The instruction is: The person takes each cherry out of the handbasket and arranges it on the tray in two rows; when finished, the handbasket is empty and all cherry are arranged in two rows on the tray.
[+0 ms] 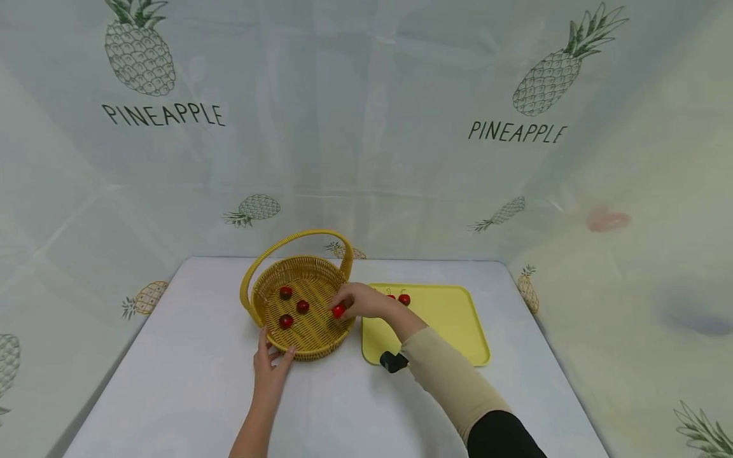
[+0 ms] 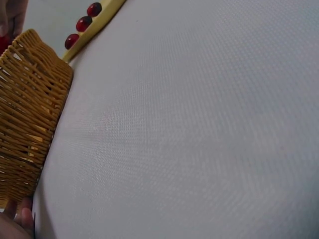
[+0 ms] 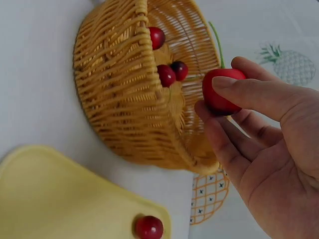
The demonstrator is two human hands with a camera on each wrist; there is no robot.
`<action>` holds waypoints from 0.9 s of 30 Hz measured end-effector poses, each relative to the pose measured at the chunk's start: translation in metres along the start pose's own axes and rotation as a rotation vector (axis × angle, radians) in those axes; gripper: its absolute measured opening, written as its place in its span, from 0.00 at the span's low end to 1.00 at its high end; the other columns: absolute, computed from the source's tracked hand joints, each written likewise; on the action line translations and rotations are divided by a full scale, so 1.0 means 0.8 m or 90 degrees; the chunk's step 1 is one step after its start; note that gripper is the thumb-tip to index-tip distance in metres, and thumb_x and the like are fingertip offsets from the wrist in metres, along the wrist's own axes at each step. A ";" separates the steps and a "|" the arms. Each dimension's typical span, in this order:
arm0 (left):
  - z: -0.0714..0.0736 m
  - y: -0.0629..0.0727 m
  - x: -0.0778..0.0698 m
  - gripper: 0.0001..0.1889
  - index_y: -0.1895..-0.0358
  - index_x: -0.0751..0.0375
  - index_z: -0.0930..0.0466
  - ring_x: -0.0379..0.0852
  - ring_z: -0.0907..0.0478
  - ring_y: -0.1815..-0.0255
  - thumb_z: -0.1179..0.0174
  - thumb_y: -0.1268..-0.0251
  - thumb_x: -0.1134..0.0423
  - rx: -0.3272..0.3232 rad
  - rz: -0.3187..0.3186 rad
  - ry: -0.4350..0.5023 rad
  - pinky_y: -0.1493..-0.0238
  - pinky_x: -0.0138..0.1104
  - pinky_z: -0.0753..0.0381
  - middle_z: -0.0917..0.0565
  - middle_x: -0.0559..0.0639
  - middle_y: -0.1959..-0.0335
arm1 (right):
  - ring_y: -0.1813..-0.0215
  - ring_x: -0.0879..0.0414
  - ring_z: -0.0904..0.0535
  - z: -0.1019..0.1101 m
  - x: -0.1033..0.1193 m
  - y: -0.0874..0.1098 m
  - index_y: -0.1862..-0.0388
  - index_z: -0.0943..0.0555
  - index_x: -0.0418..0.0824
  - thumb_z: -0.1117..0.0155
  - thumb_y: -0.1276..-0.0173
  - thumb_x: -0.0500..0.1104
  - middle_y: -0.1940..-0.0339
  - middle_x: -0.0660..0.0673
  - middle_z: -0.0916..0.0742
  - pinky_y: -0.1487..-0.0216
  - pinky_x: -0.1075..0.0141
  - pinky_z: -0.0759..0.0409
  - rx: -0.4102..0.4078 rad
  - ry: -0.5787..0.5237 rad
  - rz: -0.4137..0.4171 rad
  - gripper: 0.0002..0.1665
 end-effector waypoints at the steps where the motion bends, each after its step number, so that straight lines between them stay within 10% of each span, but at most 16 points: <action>1: 0.000 0.000 0.000 0.46 0.21 0.44 0.67 0.63 0.39 0.35 0.43 0.29 0.48 0.000 -0.001 0.000 0.41 0.54 0.34 0.47 0.66 0.31 | 0.58 0.60 0.25 0.001 -0.001 0.003 0.51 0.13 0.44 0.31 0.38 0.30 0.56 0.54 0.19 0.58 0.69 0.23 -0.002 -0.003 -0.002 0.18; 27: 0.000 -0.004 0.004 0.47 0.21 0.46 0.67 0.62 0.37 0.37 0.42 0.30 0.48 -0.003 -0.003 -0.009 0.42 0.52 0.34 0.45 0.66 0.32 | 0.58 0.56 0.20 0.039 -0.071 0.074 0.57 0.19 0.42 0.29 0.39 0.34 0.57 0.49 0.18 0.58 0.63 0.20 -0.140 -0.063 -0.115 0.12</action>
Point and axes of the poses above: each hand's wrist, its own y-axis away from the middle knuckle, its own z-axis out of the back of the hand, x = y × z, the point moved 6 cm from there along -y, towards the middle knuckle
